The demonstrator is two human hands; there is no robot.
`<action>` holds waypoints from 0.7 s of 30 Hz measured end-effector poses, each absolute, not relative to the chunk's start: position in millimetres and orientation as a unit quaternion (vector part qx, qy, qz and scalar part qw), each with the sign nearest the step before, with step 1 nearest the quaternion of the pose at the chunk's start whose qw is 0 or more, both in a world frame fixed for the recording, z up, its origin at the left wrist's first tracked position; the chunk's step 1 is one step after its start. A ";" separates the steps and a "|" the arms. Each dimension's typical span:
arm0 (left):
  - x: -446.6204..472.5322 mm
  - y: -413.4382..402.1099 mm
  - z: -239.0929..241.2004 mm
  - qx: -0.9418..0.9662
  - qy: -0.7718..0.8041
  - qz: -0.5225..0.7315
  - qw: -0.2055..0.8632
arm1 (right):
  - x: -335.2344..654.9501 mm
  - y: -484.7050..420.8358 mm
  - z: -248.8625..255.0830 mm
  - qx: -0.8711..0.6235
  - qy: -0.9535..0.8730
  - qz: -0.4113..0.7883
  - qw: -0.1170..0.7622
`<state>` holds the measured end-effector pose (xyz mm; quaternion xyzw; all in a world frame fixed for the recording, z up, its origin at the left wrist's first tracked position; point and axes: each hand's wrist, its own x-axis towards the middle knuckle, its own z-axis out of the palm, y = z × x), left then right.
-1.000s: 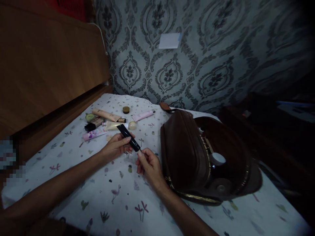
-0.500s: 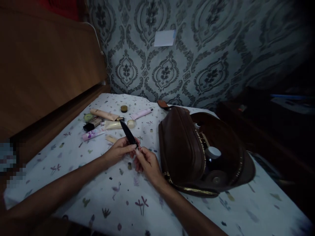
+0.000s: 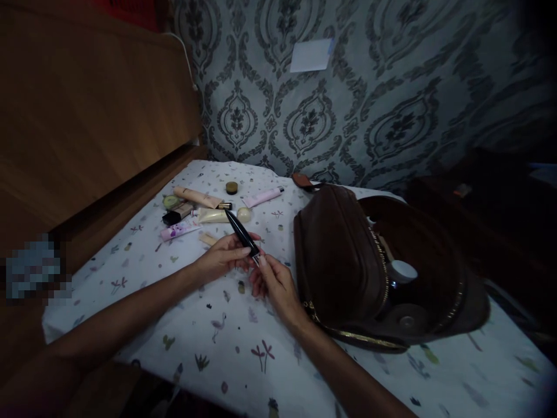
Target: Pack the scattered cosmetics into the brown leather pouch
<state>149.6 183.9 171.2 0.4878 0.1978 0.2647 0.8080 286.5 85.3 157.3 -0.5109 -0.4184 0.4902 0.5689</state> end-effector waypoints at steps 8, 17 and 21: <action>148.6 186.3 170.1 0.480 0.180 0.258 0.819 | 287.2 86.0 155.7 -0.496 -0.412 0.508 0.571; 149.5 185.0 165.1 0.512 0.170 0.201 0.818 | 289.1 87.0 152.5 -0.498 -0.386 0.469 0.619; 147.8 184.1 166.8 0.536 0.154 0.156 0.815 | 290.1 87.1 155.0 -0.493 -0.401 0.433 0.639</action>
